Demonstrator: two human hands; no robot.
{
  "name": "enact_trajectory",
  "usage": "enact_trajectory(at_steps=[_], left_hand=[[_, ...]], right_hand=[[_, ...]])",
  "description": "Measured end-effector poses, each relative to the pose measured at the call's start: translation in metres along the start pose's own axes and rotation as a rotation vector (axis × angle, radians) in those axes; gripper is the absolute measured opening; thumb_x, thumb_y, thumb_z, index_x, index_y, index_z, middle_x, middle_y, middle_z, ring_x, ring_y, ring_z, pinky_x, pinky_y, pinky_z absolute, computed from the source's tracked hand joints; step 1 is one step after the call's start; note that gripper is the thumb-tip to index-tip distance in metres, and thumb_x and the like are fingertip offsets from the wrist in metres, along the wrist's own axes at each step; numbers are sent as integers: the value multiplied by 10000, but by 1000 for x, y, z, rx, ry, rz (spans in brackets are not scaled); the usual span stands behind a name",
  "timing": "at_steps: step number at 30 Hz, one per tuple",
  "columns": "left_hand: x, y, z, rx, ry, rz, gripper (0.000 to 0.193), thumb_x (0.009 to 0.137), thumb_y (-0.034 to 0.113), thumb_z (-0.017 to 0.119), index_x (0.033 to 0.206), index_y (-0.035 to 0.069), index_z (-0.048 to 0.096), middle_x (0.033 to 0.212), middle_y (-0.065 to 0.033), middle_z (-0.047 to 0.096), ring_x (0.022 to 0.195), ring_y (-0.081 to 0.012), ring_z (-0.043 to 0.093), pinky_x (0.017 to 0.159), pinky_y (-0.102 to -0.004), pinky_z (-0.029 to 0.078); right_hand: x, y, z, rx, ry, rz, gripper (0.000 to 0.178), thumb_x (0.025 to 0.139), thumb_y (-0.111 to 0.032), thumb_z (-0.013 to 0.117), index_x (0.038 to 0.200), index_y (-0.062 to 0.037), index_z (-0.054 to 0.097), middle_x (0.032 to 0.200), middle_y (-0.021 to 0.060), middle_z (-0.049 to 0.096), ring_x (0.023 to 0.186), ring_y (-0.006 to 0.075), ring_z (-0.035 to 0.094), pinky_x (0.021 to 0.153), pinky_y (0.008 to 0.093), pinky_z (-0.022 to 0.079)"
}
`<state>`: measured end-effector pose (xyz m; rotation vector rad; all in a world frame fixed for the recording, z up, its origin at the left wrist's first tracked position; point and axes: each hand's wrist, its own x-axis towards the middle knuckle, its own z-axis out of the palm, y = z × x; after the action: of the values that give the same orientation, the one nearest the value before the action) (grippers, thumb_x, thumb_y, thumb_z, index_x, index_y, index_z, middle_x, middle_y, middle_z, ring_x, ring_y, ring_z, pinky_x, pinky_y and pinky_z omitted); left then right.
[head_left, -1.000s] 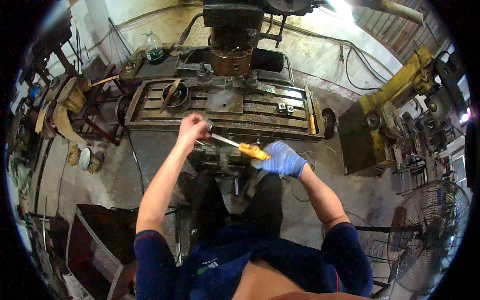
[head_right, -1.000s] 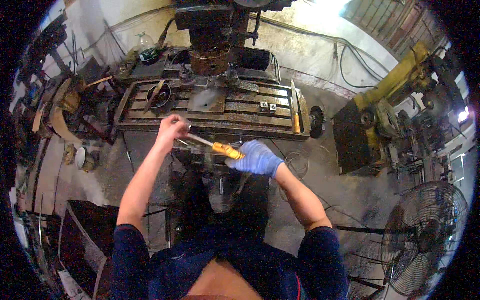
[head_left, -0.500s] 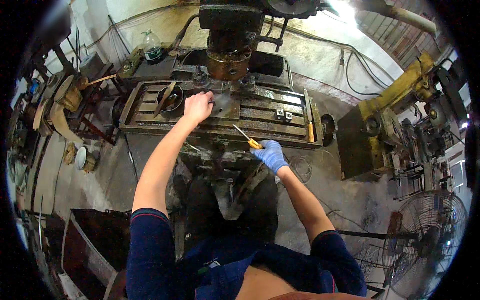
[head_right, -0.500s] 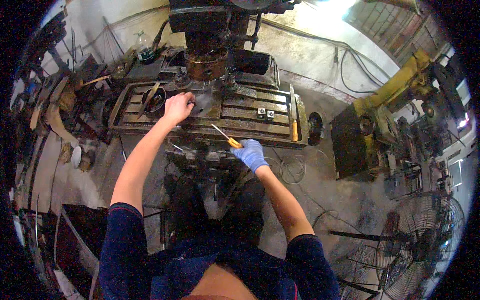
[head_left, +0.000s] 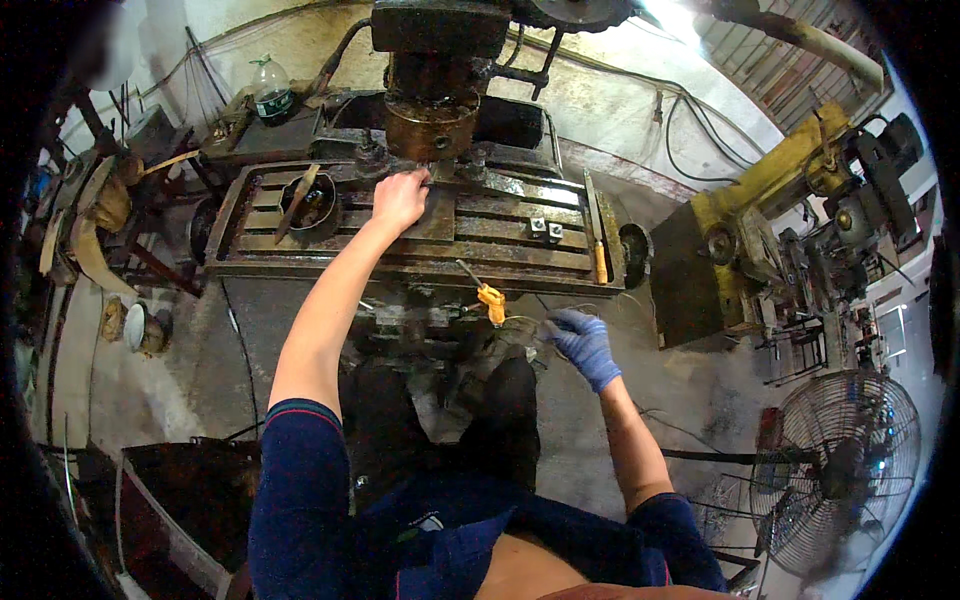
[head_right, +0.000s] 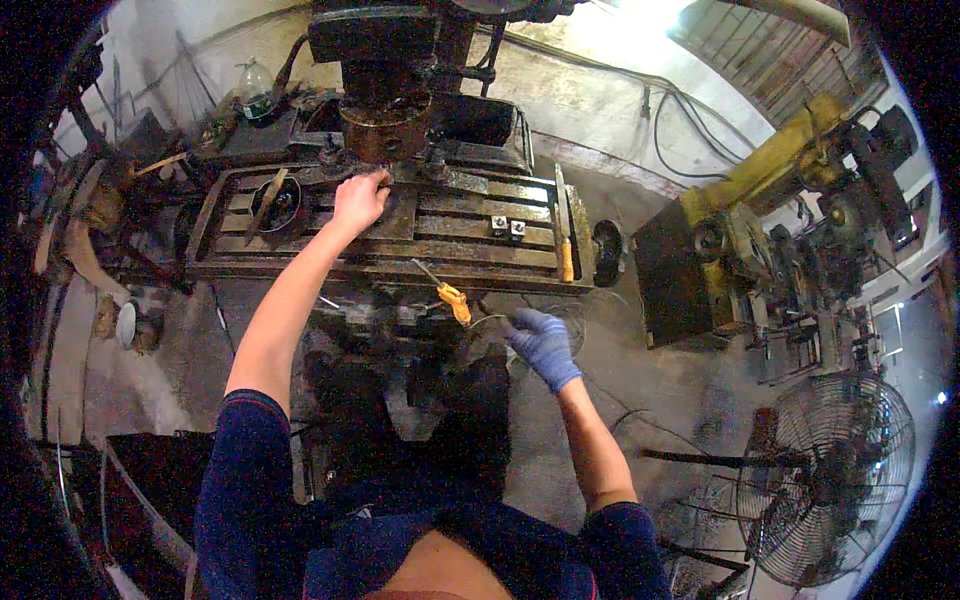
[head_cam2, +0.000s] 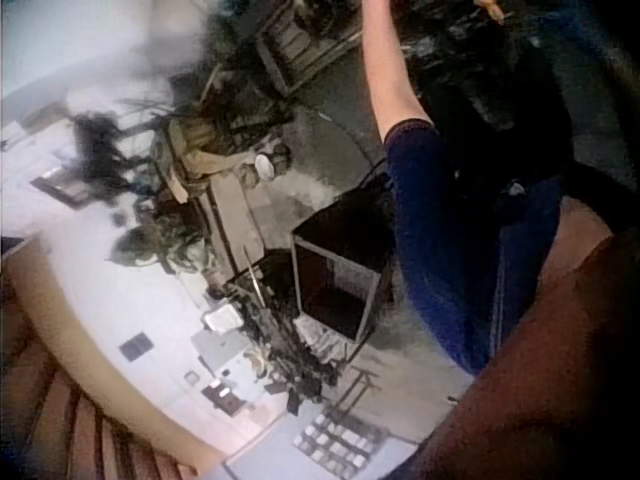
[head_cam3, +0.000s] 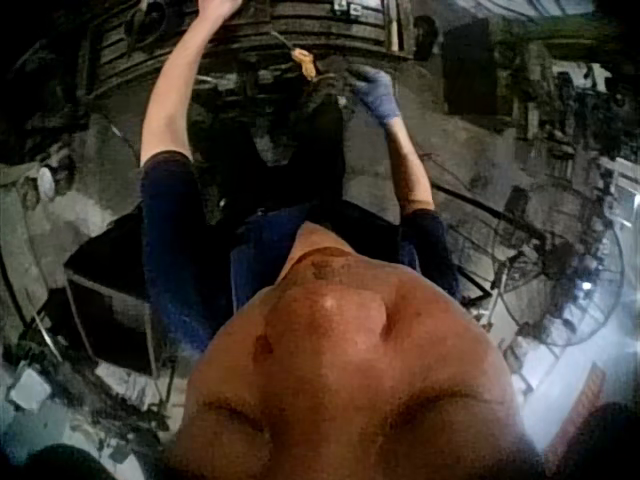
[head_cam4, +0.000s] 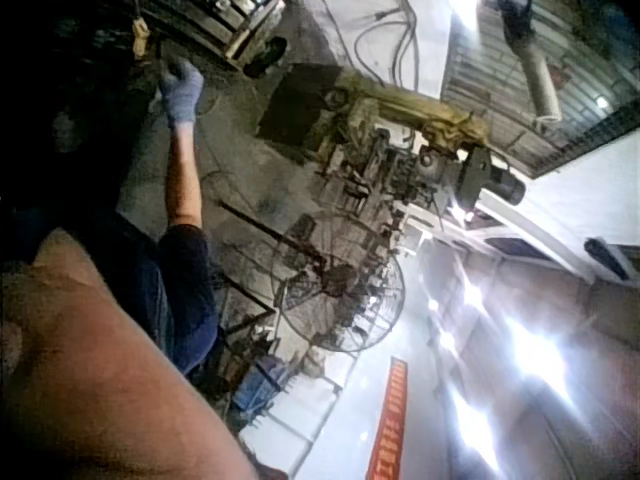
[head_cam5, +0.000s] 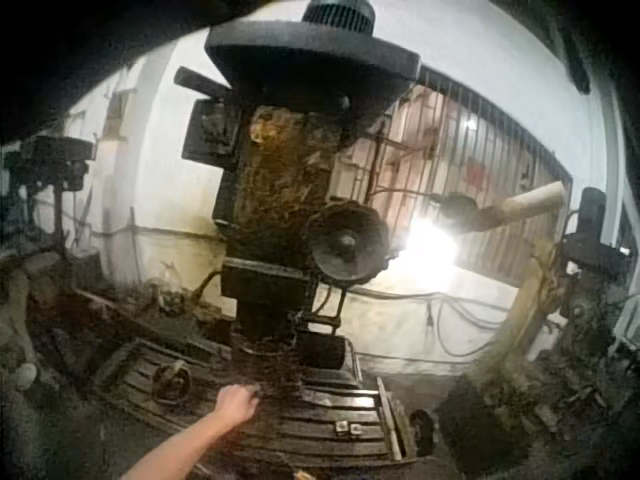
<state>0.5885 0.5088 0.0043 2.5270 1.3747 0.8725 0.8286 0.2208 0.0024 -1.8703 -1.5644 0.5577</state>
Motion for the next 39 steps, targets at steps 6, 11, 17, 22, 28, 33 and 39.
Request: enact_trajectory(at_steps=[6,11,17,22,28,33,39], left_hand=[[1,9,-3,77,18,-226,267,755,243,607,964,86,553,784,-161,627,749,-339,609,644,-447,478],[-2,-11,-3,48,56,-257,319,752,286,620,950,52,530,767,-169,624,732,-345,613,627,-448,485],[8,-6,5,24,42,-262,330,731,308,641,933,62,554,761,-156,629,740,-335,618,637,-441,493],[2,-11,3,34,65,-258,313,718,313,653,868,51,573,747,-164,622,736,-336,614,631,-440,488],[3,-8,2,38,76,-266,306,715,323,656,832,46,594,746,-169,618,739,-332,612,636,-436,486],[6,1,0,62,60,-242,284,734,313,642,865,63,614,779,-156,627,759,-313,618,655,-416,491],[7,-2,-4,92,21,-259,284,734,316,640,787,38,613,765,-162,627,741,-321,620,651,-419,495]], right_hand=[[32,-60,-95,60,273,-76,248,743,-138,663,944,6,642,827,65,656,736,111,587,695,263,474],[114,-163,-233,613,527,-855,447,772,-202,598,1168,-18,506,1166,110,539,1094,249,495,958,402,382],[90,-259,-262,890,757,-881,388,863,-305,435,1102,-16,534,1142,163,544,1106,306,487,993,513,307],[63,-186,-213,635,681,-939,375,870,-363,424,934,-14,545,1008,173,580,1043,372,513,1000,488,296],[49,-161,-181,494,770,-872,310,885,-318,409,798,-28,477,921,184,576,1000,378,520,943,492,322],[44,-156,-167,429,780,-897,293,887,-267,358,788,-18,474,924,168,562,1074,373,484,945,467,329],[39,-181,-191,98,884,-700,372,893,-304,318,765,6,479,888,153,577,990,335,541,887,409,375]])
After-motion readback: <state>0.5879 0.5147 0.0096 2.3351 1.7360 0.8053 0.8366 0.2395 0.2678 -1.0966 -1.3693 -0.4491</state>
